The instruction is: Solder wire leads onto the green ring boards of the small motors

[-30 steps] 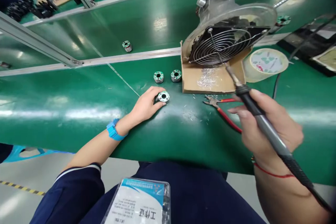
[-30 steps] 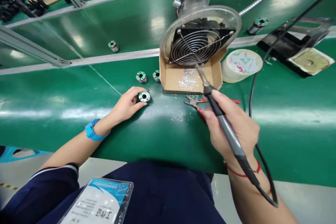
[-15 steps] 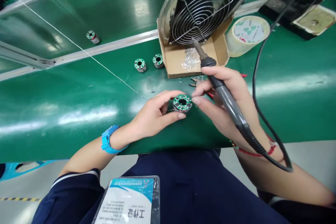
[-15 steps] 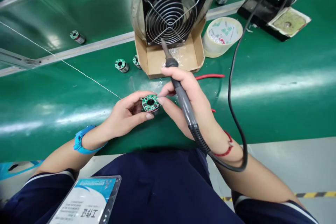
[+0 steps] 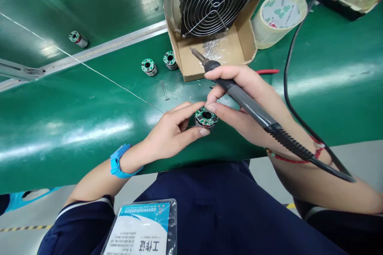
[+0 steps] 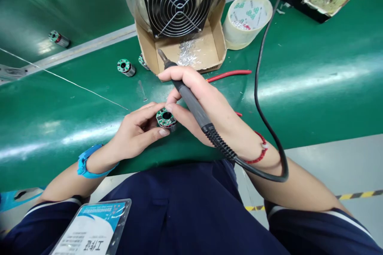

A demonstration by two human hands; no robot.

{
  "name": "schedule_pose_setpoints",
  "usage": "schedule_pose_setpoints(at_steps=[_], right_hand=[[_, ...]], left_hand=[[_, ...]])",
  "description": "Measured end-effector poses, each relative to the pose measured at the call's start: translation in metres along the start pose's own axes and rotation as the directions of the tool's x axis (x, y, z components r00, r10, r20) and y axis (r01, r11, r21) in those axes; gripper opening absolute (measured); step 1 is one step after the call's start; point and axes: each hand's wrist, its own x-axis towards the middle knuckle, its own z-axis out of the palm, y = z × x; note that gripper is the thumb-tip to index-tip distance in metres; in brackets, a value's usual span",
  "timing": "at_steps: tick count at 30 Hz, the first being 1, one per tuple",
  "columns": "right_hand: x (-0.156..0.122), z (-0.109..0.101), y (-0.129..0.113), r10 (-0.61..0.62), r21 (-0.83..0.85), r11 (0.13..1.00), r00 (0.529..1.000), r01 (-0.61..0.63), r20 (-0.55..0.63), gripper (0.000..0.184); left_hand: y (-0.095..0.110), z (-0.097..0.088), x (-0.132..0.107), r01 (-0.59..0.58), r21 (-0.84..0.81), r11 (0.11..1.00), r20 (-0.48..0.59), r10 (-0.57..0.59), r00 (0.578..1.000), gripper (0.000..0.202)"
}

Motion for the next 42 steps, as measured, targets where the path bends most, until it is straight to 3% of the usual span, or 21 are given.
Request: schedule_pose_setpoints(at_steps=[9, 14, 18, 21, 24, 26, 29, 32, 34, 36, 39, 42], right_hand=[[0.0, 0.004, 0.0, -0.075, -0.022, 0.997, 0.997, 0.074, -0.007, 0.039], [0.003, 0.004, 0.003, -0.118, -0.013, 0.993, 0.991, 0.119, 0.066, 0.033], [-0.004, 0.01, 0.013, -0.111, 0.02, 0.994, 0.993, 0.112, -0.048, 0.042], [-0.011, 0.02, 0.022, -0.089, -0.115, 0.99, 0.99, 0.076, -0.113, 0.061], [-0.013, 0.03, 0.029, -0.068, -0.364, 0.931, 0.995, 0.035, -0.078, 0.058], [-0.01, 0.035, 0.034, -0.061, -0.464, 0.885, 0.997, 0.032, -0.047, 0.05], [-0.005, 0.037, 0.042, -0.082, -0.459, 0.883, 0.995, 0.099, 0.056, 0.048], [-0.004, 0.031, 0.044, -0.115, -0.382, 0.912, 0.987, 0.148, 0.109, 0.049], [-0.008, 0.025, 0.041, -0.117, -0.306, 0.944, 0.992, 0.123, 0.035, 0.05], [-0.016, 0.019, 0.038, -0.101, -0.218, 0.973, 0.989, 0.075, -0.11, 0.048], [-0.032, 0.013, 0.038, -0.062, -0.122, 0.992, 0.936, 0.02, -0.347, 0.035], [-0.047, 0.014, 0.041, -0.035, -0.044, 0.999, 0.869, 0.016, -0.493, 0.023]], left_hand=[[-0.005, 0.002, 0.001, -0.04, 0.025, 0.999, 0.006, 0.039, 0.999, 0.039], [-0.01, 0.002, 0.0, -0.05, 0.009, 0.999, -0.001, 0.05, 0.999, 0.04], [-0.016, 0.003, 0.005, -0.07, 0.05, 0.996, -0.047, 0.072, 0.996, 0.039], [-0.019, 0.005, 0.013, -0.049, 0.145, 0.988, -0.113, 0.065, 0.991, 0.033], [-0.025, 0.008, 0.02, 0.07, 0.227, 0.971, -0.096, -0.049, 0.994, 0.032], [-0.033, 0.008, 0.022, 0.145, 0.179, 0.973, -0.074, -0.134, 0.988, 0.04], [-0.048, 0.006, 0.022, 0.193, -0.053, 0.98, -0.119, -0.198, 0.973, 0.046], [-0.057, 0.003, 0.021, 0.144, -0.22, 0.965, -0.195, -0.188, 0.963, 0.03], [-0.057, 0.003, 0.02, 0.091, -0.189, 0.978, -0.235, -0.135, 0.963, 0.021], [-0.054, 0.004, 0.02, 0.044, -0.089, 0.995, -0.252, -0.065, 0.966, 0.021], [-0.048, 0.006, 0.019, -0.006, 0.053, 0.999, -0.242, 0.019, 0.97, 0.031], [-0.046, 0.007, 0.019, -0.024, 0.13, 0.991, -0.231, 0.054, 0.972, 0.036]])
